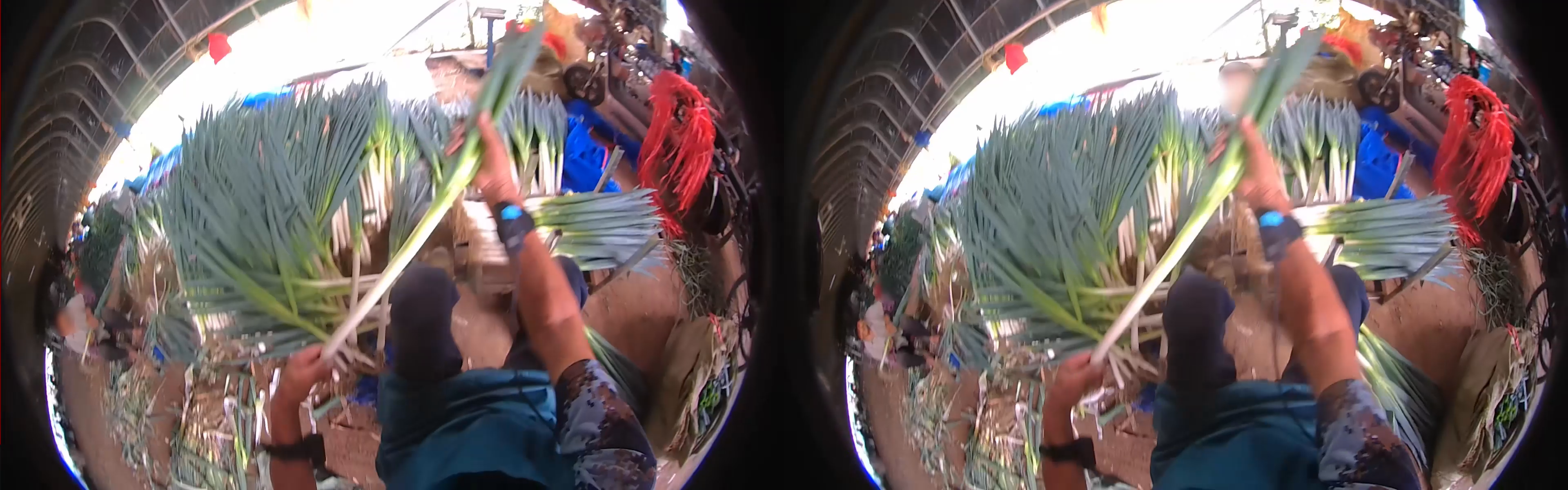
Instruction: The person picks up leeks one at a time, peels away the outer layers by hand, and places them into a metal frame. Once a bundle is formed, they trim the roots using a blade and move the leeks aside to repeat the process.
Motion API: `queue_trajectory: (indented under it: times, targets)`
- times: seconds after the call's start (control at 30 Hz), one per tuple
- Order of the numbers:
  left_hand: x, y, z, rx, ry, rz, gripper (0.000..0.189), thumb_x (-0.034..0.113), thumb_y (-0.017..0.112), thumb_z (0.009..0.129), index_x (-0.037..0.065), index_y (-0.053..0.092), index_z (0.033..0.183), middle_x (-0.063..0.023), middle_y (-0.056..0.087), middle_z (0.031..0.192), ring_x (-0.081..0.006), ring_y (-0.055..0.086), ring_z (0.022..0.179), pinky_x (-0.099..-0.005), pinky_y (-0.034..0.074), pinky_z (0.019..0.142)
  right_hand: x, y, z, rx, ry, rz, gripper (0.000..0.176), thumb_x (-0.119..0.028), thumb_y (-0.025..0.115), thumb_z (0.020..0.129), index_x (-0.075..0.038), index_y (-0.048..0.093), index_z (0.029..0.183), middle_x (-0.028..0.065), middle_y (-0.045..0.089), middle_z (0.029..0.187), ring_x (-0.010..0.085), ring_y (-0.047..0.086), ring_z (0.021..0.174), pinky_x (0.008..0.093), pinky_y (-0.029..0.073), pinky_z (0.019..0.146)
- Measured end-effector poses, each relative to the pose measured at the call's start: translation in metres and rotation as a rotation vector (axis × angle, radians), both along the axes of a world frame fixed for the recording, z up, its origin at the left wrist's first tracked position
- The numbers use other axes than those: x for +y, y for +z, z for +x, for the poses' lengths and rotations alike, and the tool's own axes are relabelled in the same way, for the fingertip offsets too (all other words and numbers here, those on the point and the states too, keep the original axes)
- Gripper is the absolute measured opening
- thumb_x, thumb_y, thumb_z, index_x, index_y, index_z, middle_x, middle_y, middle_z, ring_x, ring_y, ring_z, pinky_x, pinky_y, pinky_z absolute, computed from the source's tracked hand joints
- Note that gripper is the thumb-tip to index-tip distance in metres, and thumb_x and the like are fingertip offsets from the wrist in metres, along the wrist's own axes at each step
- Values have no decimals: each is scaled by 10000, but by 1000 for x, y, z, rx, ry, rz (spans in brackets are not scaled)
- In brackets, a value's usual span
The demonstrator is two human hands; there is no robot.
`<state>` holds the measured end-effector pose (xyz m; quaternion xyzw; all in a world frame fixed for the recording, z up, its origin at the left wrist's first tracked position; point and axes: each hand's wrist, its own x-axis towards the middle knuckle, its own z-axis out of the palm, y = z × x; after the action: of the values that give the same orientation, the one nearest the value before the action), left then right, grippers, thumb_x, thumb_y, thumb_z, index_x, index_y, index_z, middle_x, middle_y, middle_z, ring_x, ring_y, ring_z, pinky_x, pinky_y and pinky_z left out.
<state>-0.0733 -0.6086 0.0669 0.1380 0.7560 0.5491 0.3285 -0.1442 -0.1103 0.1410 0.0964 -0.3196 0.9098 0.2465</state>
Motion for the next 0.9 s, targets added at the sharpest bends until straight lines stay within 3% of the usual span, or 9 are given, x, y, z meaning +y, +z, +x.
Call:
queue_trajectory:
  times: [0.03, 0.13, 0.23, 0.37, 0.53, 0.67, 0.77, 0.8, 0.9]
  targets:
    - [14, 16, -4, 29, -21, -71, 212, 202, 613, 931, 20, 665, 1028, 13, 618, 768, -60, 549, 666, -207, 431, 595, 17, 3, 9, 5, -32, -2, 495, -439, 720, 901, -5, 555, 1071, 88, 621, 869, 201, 619, 779, 367, 558, 733]
    - [59, 25, -12, 87, 102, 159, 200, 177, 574, 970, 9, 647, 1052, 24, 596, 746, -41, 505, 621, -208, 397, 550, 68, -3, 34, 66, -60, -32, 417, -383, 734, 904, -28, 573, 1053, 104, 624, 913, 222, 618, 822, 377, 545, 796]
    - [82, 3, -35, 140, 128, 188, 207, 184, 571, 988, 9, 658, 1055, 32, 582, 721, -35, 481, 589, -204, 376, 523, 99, -8, 68, -17, -123, -26, 383, -369, 703, 928, -15, 591, 1023, 139, 631, 954, 268, 634, 886, 426, 547, 857]
    - [113, -23, -70, 143, 110, 110, 232, 218, 595, 988, 12, 675, 1057, 27, 577, 683, -38, 453, 525, -214, 353, 457, 127, -18, 115, -132, -216, -38, 513, -458, 610, 962, 42, 591, 1072, 196, 679, 991, 353, 671, 960, 487, 542, 890]
    - [180, -10, -80, 202, 118, 109, 217, 220, 593, 979, 12, 653, 964, -9, 572, 645, -68, 449, 468, -232, 346, 431, 166, -41, 175, -75, -213, 6, 332, -245, 549, 989, 2, 577, 1208, 134, 662, 1129, 276, 627, 1065, 445, 466, 1000]
    - [230, -8, -97, 253, 48, 30, 238, 236, 594, 976, 24, 624, 872, -11, 554, 606, -78, 446, 457, -244, 339, 421, 187, -43, 228, -135, -416, 152, 310, -149, 556, 981, 9, 549, 1248, 94, 626, 1184, 227, 626, 1056, 377, 493, 967]
    - [266, -1, -99, 257, -54, -10, 269, 252, 576, 992, 38, 607, 831, -3, 539, 589, -72, 433, 448, -243, 326, 417, 209, -51, 258, -128, -500, 217, 366, -181, 622, 976, 28, 523, 1260, 113, 610, 1224, 231, 619, 1117, 395, 495, 1000]
    - [278, 2, -100, 229, -82, -13, 275, 254, 570, 997, 38, 608, 832, -3, 539, 589, -69, 434, 448, -240, 327, 418, 210, -46, 265, -122, -554, 232, 383, -203, 659, 962, 29, 531, 1239, 119, 627, 1191, 227, 639, 1097, 403, 507, 996]
    - [308, 0, -97, 155, -177, -67, 282, 258, 562, 1005, 27, 618, 853, -12, 550, 605, -70, 439, 451, -233, 335, 422, 233, -54, 281, -324, -708, 202, 379, -283, 709, 936, 4, 572, 1141, 93, 682, 1009, 192, 687, 853, 342, 580, 788]
